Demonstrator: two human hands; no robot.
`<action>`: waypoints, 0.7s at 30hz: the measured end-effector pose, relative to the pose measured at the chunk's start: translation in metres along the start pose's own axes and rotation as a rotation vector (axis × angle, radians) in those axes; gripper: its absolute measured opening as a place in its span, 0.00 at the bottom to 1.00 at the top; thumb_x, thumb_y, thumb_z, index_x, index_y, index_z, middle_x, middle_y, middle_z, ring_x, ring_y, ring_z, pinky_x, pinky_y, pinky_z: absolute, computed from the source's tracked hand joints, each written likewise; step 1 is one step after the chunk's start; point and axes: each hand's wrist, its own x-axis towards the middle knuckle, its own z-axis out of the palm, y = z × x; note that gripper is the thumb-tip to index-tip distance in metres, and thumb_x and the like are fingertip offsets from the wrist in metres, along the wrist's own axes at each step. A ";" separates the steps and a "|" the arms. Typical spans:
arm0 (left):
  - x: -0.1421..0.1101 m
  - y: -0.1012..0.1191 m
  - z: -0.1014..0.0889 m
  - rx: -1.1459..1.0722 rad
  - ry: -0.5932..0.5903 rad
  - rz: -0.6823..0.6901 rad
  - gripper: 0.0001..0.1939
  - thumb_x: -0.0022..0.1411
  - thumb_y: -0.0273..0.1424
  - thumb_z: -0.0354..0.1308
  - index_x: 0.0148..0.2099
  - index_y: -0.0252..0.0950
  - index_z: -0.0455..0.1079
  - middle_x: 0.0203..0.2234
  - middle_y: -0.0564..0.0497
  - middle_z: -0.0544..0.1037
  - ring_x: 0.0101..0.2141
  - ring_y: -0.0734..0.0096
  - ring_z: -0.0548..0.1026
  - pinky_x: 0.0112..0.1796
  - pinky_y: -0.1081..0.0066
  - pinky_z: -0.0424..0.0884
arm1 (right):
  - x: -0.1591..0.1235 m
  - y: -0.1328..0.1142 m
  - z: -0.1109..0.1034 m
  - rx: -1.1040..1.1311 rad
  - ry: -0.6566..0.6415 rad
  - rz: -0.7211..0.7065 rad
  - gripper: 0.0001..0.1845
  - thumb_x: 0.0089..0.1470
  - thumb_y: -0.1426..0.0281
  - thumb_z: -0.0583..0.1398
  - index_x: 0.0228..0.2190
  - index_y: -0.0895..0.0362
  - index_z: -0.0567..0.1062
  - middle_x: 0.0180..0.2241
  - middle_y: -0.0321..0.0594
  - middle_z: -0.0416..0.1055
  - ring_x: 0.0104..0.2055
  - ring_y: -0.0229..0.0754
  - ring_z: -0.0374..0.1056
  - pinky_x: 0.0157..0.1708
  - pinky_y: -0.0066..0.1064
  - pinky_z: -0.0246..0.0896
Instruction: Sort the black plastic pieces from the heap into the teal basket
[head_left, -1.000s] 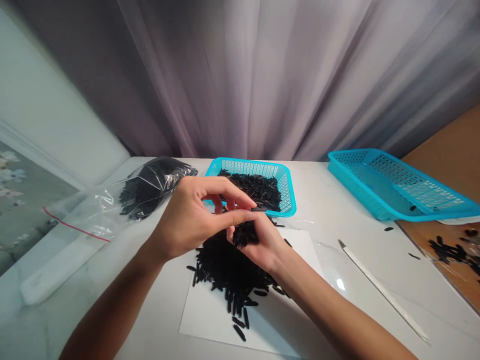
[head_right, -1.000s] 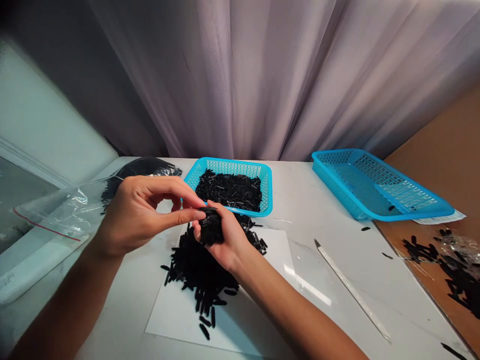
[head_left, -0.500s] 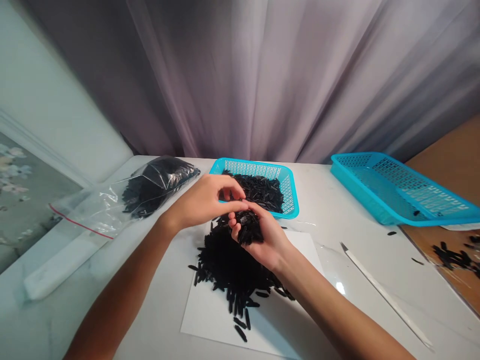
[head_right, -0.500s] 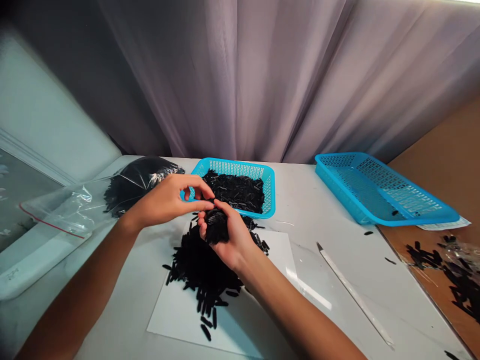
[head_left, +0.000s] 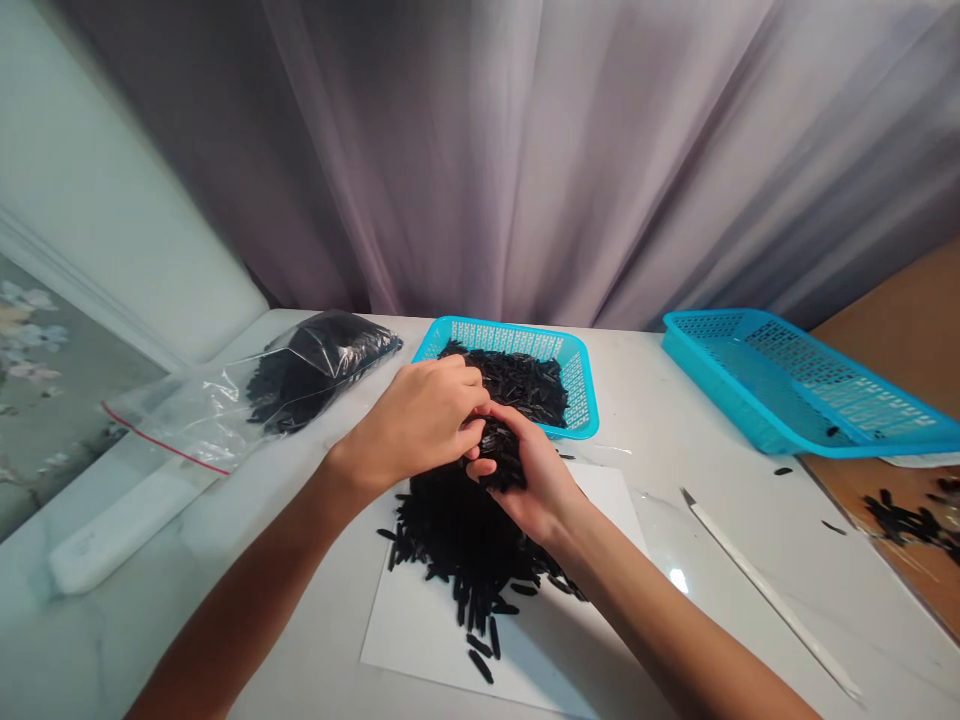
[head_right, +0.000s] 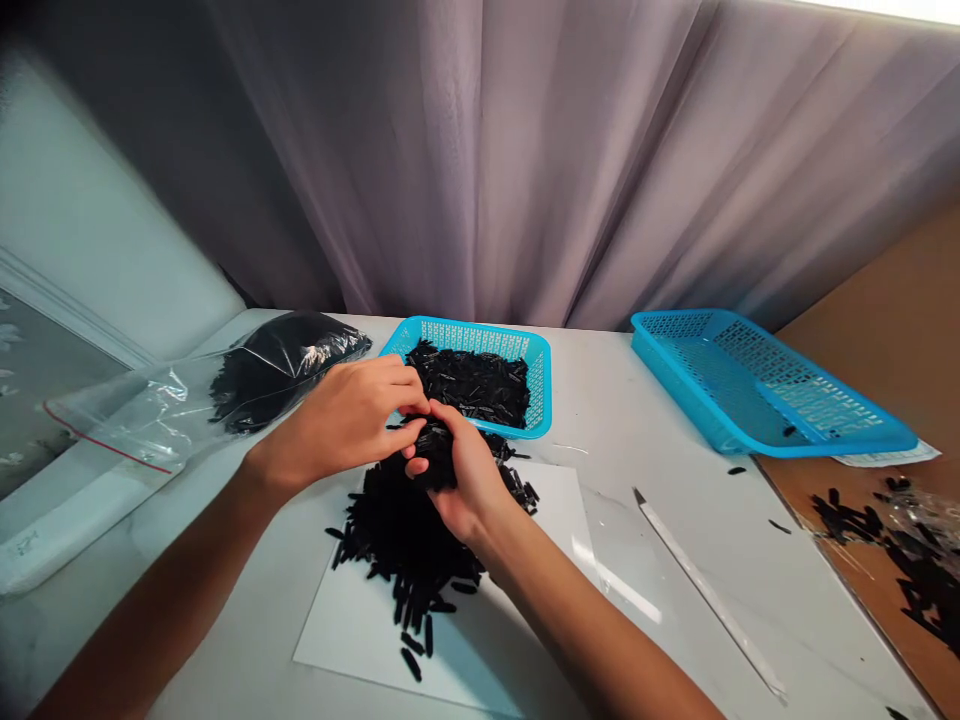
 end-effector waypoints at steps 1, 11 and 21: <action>0.000 -0.001 0.000 -0.007 0.021 -0.002 0.05 0.61 0.25 0.59 0.34 0.35 0.77 0.31 0.53 0.80 0.37 0.65 0.75 0.34 0.65 0.66 | 0.000 -0.001 0.000 0.001 -0.008 0.004 0.09 0.61 0.73 0.57 0.29 0.61 0.74 0.24 0.38 0.70 0.20 0.34 0.64 0.13 0.19 0.55; -0.003 0.000 -0.013 -0.471 0.237 -0.165 0.04 0.58 0.26 0.66 0.36 0.41 0.81 0.30 0.59 0.83 0.30 0.79 0.76 0.34 0.77 0.70 | 0.002 -0.009 -0.002 0.020 -0.047 0.069 0.16 0.64 0.72 0.52 0.29 0.64 0.74 0.22 0.44 0.70 0.21 0.34 0.64 0.15 0.17 0.57; -0.009 0.007 -0.026 -0.766 0.169 -0.285 0.06 0.59 0.28 0.66 0.39 0.43 0.82 0.31 0.58 0.83 0.33 0.77 0.78 0.37 0.77 0.74 | 0.004 -0.006 -0.005 0.033 -0.077 0.088 0.13 0.63 0.72 0.54 0.30 0.64 0.75 0.23 0.44 0.71 0.22 0.34 0.66 0.16 0.17 0.59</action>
